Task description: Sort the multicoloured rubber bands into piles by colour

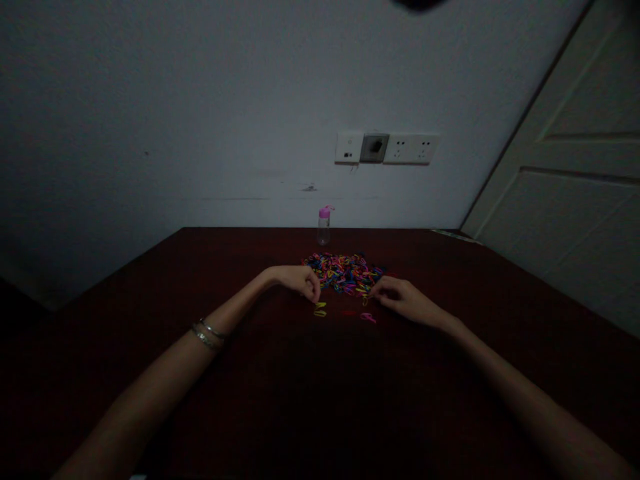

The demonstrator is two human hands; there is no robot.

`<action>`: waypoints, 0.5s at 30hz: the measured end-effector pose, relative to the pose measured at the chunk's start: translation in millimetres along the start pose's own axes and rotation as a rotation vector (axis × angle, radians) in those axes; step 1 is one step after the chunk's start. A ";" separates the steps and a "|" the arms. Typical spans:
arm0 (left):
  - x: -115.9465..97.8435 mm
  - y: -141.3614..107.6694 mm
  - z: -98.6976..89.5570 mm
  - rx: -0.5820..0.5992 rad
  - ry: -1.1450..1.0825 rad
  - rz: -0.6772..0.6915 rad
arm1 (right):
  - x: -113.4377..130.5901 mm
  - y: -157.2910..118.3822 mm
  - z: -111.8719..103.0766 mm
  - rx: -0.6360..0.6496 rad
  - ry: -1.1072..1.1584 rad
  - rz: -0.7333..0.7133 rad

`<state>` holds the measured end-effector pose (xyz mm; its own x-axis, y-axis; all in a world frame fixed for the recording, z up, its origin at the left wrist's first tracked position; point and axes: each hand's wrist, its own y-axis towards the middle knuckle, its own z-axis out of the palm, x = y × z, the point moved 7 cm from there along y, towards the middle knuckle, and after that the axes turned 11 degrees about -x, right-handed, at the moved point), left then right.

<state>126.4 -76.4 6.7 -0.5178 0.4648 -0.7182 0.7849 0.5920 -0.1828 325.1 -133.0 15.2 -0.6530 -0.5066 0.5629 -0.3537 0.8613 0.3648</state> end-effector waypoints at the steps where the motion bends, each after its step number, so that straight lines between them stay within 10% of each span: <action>1: 0.4 -0.3 1.6 0.015 -0.019 -0.013 | -0.1 0.0 -0.2 -0.005 0.001 0.002; 7: 5.8 -2.5 -13.9 -0.123 -0.083 -0.044 | -5.6 1.0 -3.6 -0.070 -0.042 0.007; 15: 52.5 -7.0 -52.6 -0.684 -0.308 -0.138 | -13.8 1.8 -5.1 -0.086 -0.111 -0.027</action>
<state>75.8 -21.5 5.6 -0.3985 0.2120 -0.8923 0.2824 0.9540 0.1005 336.9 -124.6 11.9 -0.7156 -0.5185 0.4682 -0.3169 0.8382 0.4439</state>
